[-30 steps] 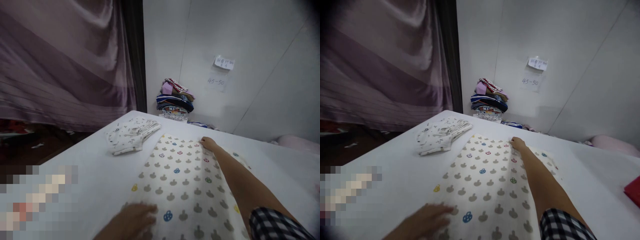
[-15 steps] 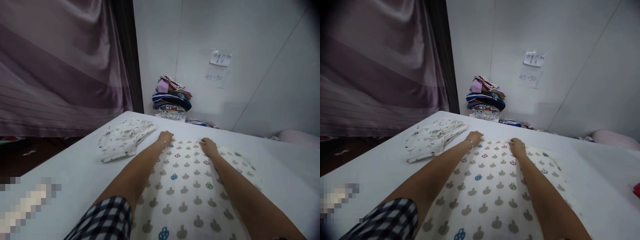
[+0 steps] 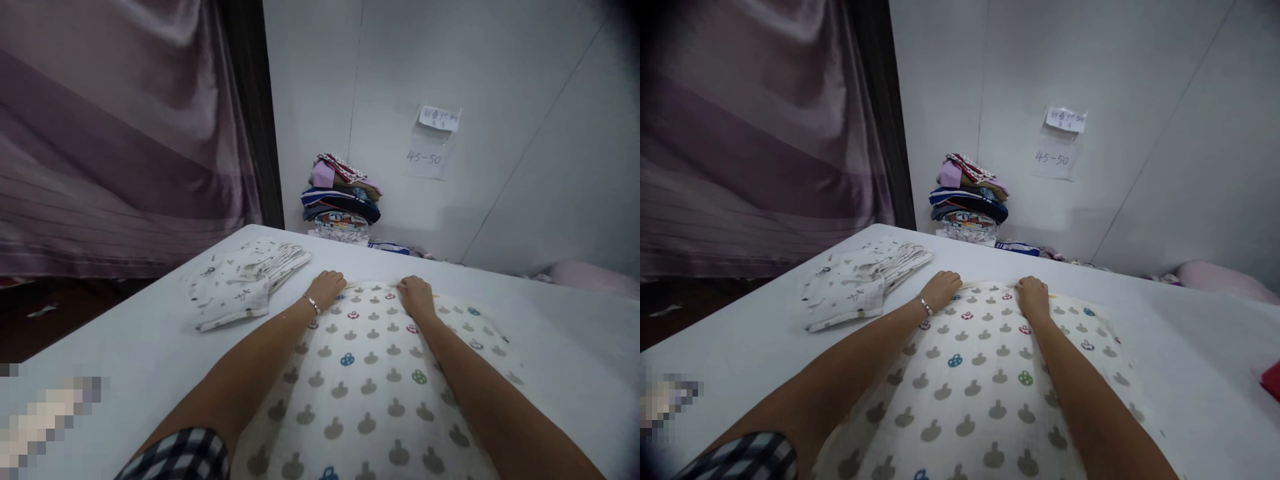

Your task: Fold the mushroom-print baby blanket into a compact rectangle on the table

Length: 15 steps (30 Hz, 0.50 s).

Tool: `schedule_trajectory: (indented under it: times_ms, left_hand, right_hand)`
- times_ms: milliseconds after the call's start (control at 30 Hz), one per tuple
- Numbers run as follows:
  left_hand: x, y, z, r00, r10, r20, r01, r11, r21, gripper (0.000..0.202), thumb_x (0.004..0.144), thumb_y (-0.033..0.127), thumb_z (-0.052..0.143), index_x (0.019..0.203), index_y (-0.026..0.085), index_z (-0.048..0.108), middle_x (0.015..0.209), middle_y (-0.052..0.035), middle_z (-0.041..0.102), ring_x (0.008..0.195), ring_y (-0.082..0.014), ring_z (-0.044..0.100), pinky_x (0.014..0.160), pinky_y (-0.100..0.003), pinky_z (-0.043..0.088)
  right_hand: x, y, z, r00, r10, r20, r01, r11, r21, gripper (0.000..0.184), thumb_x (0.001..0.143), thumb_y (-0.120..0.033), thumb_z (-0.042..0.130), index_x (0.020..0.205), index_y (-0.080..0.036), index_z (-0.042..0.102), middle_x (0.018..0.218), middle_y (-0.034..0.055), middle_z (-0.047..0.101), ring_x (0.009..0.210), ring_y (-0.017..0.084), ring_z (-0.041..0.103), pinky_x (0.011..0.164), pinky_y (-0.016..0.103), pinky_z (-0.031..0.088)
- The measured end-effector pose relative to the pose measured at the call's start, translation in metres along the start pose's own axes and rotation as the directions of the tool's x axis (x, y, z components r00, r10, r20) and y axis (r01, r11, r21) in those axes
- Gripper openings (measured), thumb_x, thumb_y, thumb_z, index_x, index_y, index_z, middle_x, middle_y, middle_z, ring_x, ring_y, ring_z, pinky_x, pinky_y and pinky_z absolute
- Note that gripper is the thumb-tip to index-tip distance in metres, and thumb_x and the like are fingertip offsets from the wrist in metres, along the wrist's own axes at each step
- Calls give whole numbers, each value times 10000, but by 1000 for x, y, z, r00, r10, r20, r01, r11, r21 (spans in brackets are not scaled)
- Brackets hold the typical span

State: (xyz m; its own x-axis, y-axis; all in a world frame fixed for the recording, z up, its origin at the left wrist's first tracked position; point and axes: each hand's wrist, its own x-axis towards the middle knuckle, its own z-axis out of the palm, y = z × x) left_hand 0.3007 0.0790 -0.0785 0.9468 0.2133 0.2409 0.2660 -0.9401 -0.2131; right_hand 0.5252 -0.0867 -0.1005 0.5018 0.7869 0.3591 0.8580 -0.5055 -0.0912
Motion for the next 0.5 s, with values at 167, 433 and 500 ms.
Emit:
schedule_trajectory:
  times_ms: [167, 433, 500]
  left_hand:
    - [-8, 1, -3, 998, 5, 69, -3, 1000, -30, 166, 888, 194, 412, 864, 163, 573, 934, -73, 594, 899, -197, 516, 775, -326, 388]
    - [-3, 4, -11, 961, -224, 163, 238, 968, -73, 244, 854, 103, 396, 986, 171, 589, 977, -68, 632, 929, -188, 544, 747, -290, 409]
    - [1, 3, -11, 954, -239, 180, 253, 966, -60, 229, 856, 123, 397, 910, 159, 617, 927, -83, 645, 911, -198, 550, 759, -303, 401]
  right_hand:
    - [0, 2, 2, 999, -18, -29, 18, 1000, 24, 151, 873, -234, 462, 922, -164, 586, 961, 85, 598, 931, 207, 500, 811, 328, 283]
    - [1, 3, 3, 999, -30, -35, 32, 999, 44, 142, 863, -216, 465, 926, -165, 583, 951, 81, 601, 932, 205, 508, 808, 322, 283]
    - [1, 3, 3, 999, -27, -29, 28, 999, 45, 139, 861, -217, 471, 924, -164, 583, 944, 80, 601, 931, 206, 510, 808, 321, 282]
